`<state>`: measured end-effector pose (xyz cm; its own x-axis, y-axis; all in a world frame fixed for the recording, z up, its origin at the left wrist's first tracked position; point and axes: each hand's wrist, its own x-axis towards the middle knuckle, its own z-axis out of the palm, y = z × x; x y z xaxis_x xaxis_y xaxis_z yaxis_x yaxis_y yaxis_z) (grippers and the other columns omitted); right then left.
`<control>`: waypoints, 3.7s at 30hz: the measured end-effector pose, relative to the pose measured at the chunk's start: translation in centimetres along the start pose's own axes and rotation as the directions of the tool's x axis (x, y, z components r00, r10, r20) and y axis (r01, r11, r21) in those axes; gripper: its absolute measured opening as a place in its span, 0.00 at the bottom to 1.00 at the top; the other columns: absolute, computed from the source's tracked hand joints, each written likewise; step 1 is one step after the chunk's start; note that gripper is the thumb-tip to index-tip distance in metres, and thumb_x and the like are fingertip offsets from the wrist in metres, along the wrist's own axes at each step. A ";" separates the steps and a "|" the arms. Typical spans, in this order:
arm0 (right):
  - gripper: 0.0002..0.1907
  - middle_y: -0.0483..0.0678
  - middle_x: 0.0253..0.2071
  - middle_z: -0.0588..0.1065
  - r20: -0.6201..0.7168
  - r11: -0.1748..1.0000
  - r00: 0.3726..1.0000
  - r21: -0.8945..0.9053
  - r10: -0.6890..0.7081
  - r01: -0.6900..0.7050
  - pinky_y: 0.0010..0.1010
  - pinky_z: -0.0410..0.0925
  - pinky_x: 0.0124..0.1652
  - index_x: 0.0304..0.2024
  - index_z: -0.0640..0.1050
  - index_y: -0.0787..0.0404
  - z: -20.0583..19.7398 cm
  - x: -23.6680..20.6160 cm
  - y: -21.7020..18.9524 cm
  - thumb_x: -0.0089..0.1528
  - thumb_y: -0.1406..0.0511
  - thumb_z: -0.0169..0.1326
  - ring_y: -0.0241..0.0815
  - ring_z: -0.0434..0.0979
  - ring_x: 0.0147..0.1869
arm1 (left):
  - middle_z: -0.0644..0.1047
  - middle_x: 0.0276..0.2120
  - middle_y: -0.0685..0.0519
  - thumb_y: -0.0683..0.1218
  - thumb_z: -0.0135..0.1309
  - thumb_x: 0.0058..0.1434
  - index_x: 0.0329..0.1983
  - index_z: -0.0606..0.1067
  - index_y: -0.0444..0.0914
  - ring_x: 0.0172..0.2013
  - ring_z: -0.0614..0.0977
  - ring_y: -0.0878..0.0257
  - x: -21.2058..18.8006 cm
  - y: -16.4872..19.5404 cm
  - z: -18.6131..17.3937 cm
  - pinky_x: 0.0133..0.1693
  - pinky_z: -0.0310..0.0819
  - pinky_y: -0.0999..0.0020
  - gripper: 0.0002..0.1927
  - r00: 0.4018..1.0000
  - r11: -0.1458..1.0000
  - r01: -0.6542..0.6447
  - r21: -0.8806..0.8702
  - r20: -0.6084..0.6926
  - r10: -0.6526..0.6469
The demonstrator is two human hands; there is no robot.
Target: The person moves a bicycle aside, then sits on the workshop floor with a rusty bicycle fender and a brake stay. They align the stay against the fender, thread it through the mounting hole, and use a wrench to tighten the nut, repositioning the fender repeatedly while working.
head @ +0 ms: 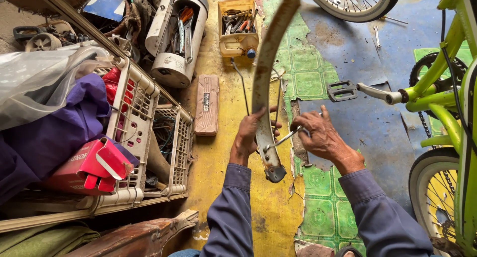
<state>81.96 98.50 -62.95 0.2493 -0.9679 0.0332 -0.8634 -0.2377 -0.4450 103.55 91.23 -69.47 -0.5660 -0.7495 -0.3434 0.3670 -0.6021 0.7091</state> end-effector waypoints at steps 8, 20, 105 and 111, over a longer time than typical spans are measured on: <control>0.13 0.49 0.37 0.80 -0.017 0.952 0.989 0.273 0.149 -0.138 0.38 0.73 0.39 0.44 0.83 0.61 -0.5 -0.2 -1.6 0.65 0.59 0.56 0.46 0.81 0.38 | 0.80 0.32 0.44 0.55 0.41 0.73 0.65 0.71 0.34 0.27 0.82 0.59 0.2 0.7 1.1 0.30 0.82 0.59 0.26 0.868 0.922 -0.388 -0.009 -0.341 0.361; 0.17 0.50 0.35 0.83 0.097 0.910 0.977 0.357 0.189 -0.211 0.37 0.72 0.33 0.54 0.82 0.54 0.8 -0.4 -1.1 0.63 0.67 0.54 0.37 0.79 0.32 | 0.79 0.38 0.47 0.57 0.39 0.73 0.69 0.67 0.40 0.35 0.81 0.61 -1.0 1.7 1.8 0.36 0.81 0.62 0.27 0.584 0.754 -0.646 0.114 -0.562 0.586; 0.11 0.47 0.41 0.81 0.169 0.996 0.983 0.038 0.074 -0.082 0.39 0.72 0.47 0.46 0.83 0.55 -2.0 -0.6 -0.6 0.65 0.62 0.53 0.49 0.80 0.46 | 0.79 0.32 0.45 0.59 0.38 0.74 0.68 0.67 0.34 0.30 0.81 0.57 -1.9 1.6 0.7 0.32 0.81 0.57 0.30 0.985 0.976 -0.173 -0.129 -0.003 0.175; 0.10 0.42 0.41 0.77 0.069 0.985 0.996 -0.155 -0.061 0.071 0.63 0.41 0.72 0.45 0.81 0.50 -1.0 -0.3 -0.1 0.65 0.63 0.51 0.44 0.76 0.54 | 0.81 0.34 0.42 0.60 0.39 0.75 0.66 0.71 0.34 0.29 0.81 0.59 0.1 -1.2 0.6 0.33 0.79 0.63 0.30 0.990 0.999 0.017 0.050 0.140 -0.024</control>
<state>81.54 98.75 -61.98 0.3309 -0.9437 -0.0013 -0.9011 -0.3156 -0.2975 102.60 92.05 -70.00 -0.6722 -0.6891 -0.2706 0.3203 -0.6003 0.7329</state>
